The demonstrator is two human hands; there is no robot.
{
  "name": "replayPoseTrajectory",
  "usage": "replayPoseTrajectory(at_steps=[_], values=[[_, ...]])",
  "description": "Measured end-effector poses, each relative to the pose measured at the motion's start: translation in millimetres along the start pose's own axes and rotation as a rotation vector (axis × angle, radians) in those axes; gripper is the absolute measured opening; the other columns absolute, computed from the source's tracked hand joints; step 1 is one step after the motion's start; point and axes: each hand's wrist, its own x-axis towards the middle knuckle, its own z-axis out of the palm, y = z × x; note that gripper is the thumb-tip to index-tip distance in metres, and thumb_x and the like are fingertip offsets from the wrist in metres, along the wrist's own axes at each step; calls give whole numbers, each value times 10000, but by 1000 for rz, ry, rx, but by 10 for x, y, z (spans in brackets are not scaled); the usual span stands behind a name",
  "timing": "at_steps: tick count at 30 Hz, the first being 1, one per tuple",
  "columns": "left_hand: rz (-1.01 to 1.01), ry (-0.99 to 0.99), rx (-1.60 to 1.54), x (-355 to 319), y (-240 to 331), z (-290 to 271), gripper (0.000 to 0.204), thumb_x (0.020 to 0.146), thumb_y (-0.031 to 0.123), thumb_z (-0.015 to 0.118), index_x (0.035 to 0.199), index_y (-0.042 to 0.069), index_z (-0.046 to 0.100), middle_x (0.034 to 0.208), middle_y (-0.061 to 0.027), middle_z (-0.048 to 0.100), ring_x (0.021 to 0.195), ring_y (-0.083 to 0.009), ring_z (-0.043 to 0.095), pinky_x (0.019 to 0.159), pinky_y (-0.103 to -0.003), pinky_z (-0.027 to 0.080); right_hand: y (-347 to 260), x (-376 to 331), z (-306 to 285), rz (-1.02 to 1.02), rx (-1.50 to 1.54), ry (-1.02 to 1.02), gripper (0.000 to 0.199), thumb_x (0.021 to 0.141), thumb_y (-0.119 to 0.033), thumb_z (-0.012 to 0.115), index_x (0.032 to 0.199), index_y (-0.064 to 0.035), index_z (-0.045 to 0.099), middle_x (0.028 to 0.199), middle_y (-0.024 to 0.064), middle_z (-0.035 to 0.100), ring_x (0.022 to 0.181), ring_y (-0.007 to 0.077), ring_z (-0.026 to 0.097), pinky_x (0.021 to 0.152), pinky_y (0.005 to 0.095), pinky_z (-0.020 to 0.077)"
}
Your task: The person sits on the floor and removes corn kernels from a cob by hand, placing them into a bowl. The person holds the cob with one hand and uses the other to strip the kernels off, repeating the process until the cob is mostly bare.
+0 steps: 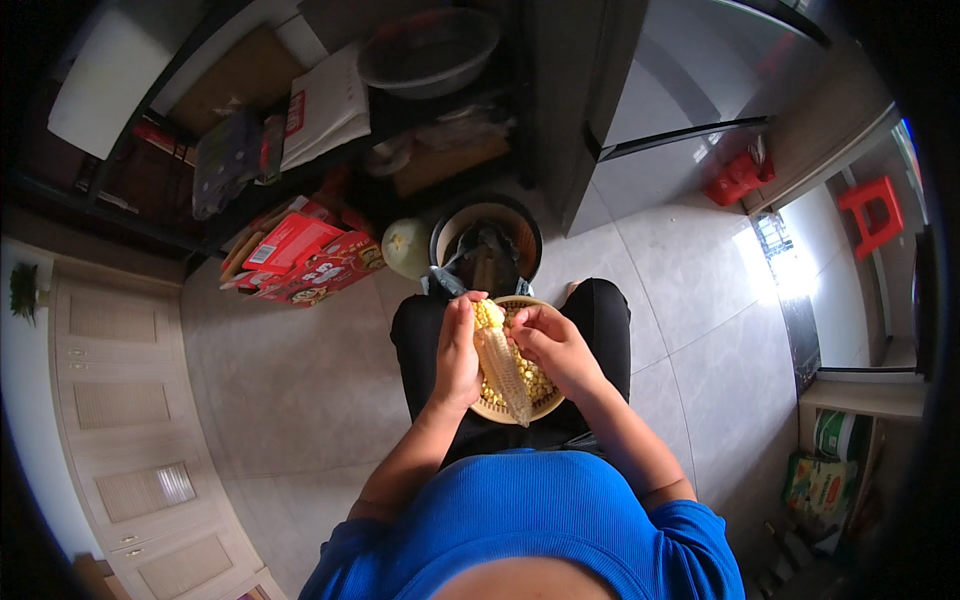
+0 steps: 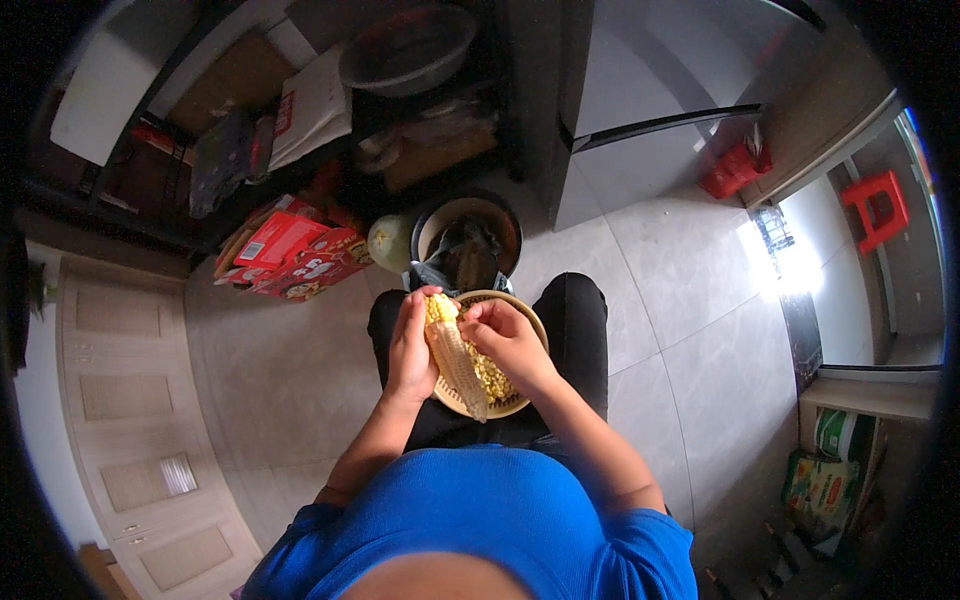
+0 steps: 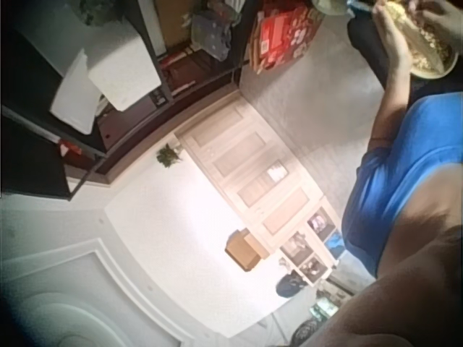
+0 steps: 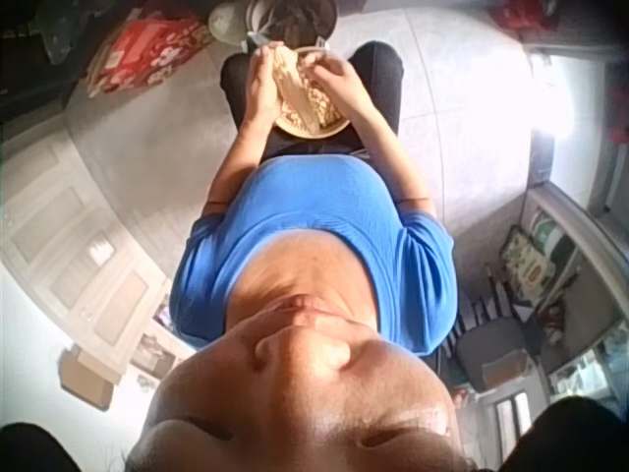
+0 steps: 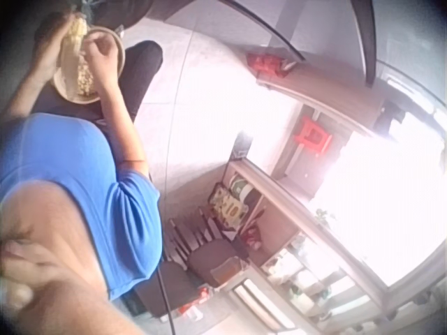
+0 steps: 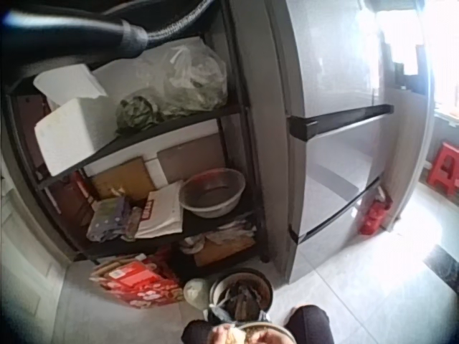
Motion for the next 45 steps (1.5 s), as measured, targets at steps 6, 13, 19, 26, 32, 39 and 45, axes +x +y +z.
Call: replayPoseTrajectory(at_steps=[6,13,19,26,32,39,45], values=[[91,-3,136,-44,-52,79,308,958,332,319,1058,79,462,933,-58,516,843,-127,521,757,-262,436,102,51,73,-81,-179,63,143,824,-48,562,918,-37,454,850,-6,479,794,54,469,703,190,394],[40,14,38,-85,-24,153,314,958,341,318,1057,80,463,945,-50,511,852,-122,518,770,-259,432,139,65,114,-163,-206,74,183,795,-10,548,931,-57,435,816,-15,423,759,55,428,683,184,368],[30,2,72,-92,57,214,324,957,352,315,1051,81,466,927,-42,506,849,-119,513,765,-253,430,90,60,140,-181,-171,35,178,830,-54,564,943,-61,427,834,-22,414,763,43,413,689,173,364],[113,41,160,-68,12,182,311,968,309,287,1037,64,466,954,-44,485,868,-113,473,798,-244,390,83,75,160,-204,-189,33,153,820,-22,526,920,-57,416,845,-15,415,777,51,417,698,182,367],[236,74,356,-67,-6,218,316,973,290,272,1027,44,463,982,-50,485,882,-118,456,816,-242,373,131,111,152,-186,-199,94,153,798,6,477,924,-50,411,859,2,421,804,67,426,713,193,365],[275,102,389,-9,-45,185,294,970,254,286,1038,26,459,1000,-73,487,903,-141,465,830,-257,377,112,53,261,-301,-366,200,176,796,-8,521,946,-19,430,866,17,457,778,62,458,696,183,393],[435,36,552,-40,6,233,279,965,223,304,1108,29,445,1051,-79,474,945,-139,458,869,-269,360,-63,114,106,-204,-537,164,157,801,-39,581,920,36,511,833,48,566,761,72,541,684,198,450]])
